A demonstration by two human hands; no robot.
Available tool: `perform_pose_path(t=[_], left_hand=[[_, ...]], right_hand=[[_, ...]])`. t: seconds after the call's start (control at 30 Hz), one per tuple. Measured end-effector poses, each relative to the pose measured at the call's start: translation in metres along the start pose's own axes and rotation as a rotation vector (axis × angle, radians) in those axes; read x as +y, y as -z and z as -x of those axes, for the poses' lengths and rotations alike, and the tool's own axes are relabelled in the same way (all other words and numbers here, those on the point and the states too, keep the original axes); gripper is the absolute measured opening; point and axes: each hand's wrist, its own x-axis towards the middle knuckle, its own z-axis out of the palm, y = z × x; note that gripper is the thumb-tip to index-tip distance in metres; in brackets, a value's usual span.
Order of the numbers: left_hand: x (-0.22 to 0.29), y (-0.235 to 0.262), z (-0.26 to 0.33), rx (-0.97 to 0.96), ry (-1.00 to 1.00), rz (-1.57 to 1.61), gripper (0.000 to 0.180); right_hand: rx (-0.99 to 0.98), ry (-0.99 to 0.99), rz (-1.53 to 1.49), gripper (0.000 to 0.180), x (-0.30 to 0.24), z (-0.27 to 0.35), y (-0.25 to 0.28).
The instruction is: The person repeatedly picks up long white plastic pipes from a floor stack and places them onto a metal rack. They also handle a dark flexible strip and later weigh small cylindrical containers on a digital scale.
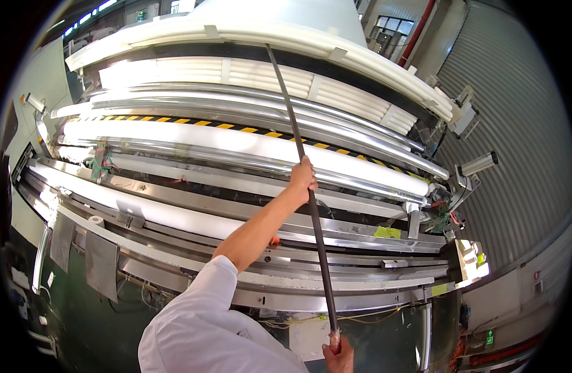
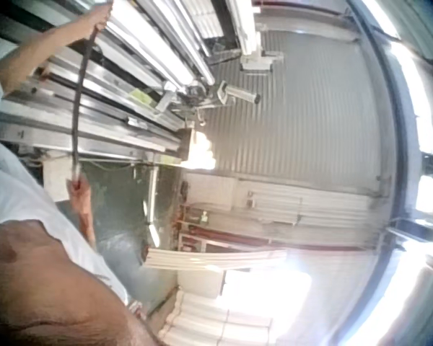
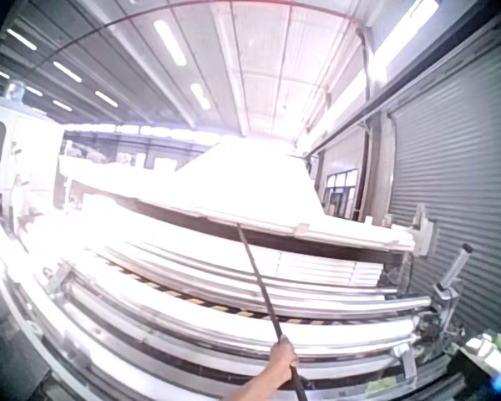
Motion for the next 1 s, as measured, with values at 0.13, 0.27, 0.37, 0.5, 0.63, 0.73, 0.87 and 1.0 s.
perform_pose_path(t=[0.13, 0.27, 0.37, 0.5, 0.63, 0.73, 0.87, 1.0], left_hand=[[-0.010, 0.012, -0.001, -0.024, 0.032, 0.016, 0.036], [0.015, 0.018, -0.024, 0.001, -0.002, -0.008, 0.035], [-0.006, 0.009, -0.008, 0.001, 0.032, 0.028, 0.036], [-0.012, 0.022, -0.006, -0.065, 0.023, 0.137, 0.035], [-0.004, 0.028, -0.023, 0.008, 0.028, 0.120, 0.036], [-0.025, 0.012, 0.004, -0.114, 0.087, 0.157, 0.037], [-0.014, 0.025, -0.026, -0.015, 0.031, 0.155, 0.037], [-0.041, 0.025, -0.008, -0.124, 0.056, 0.218, 0.038]], right_hand=[[-0.020, -0.119, -0.160, 0.018, 0.006, 0.006, -0.006], [0.008, -0.024, 0.019, 0.015, -0.019, -0.010, -0.019], [0.024, 0.058, 0.012, 0.013, -0.008, -0.007, -0.012], [-0.016, -0.127, -0.029, 0.017, 0.029, -0.002, -0.003], [0.043, 0.043, 0.143, 0.015, 0.004, -0.011, -0.019], [0.062, -0.109, -0.054, 0.017, 0.026, -0.002, -0.004], [0.049, -0.098, -0.026, 0.016, 0.028, -0.016, -0.002], [0.022, -0.001, -0.173, 0.020, 0.071, -0.011, 0.010]])
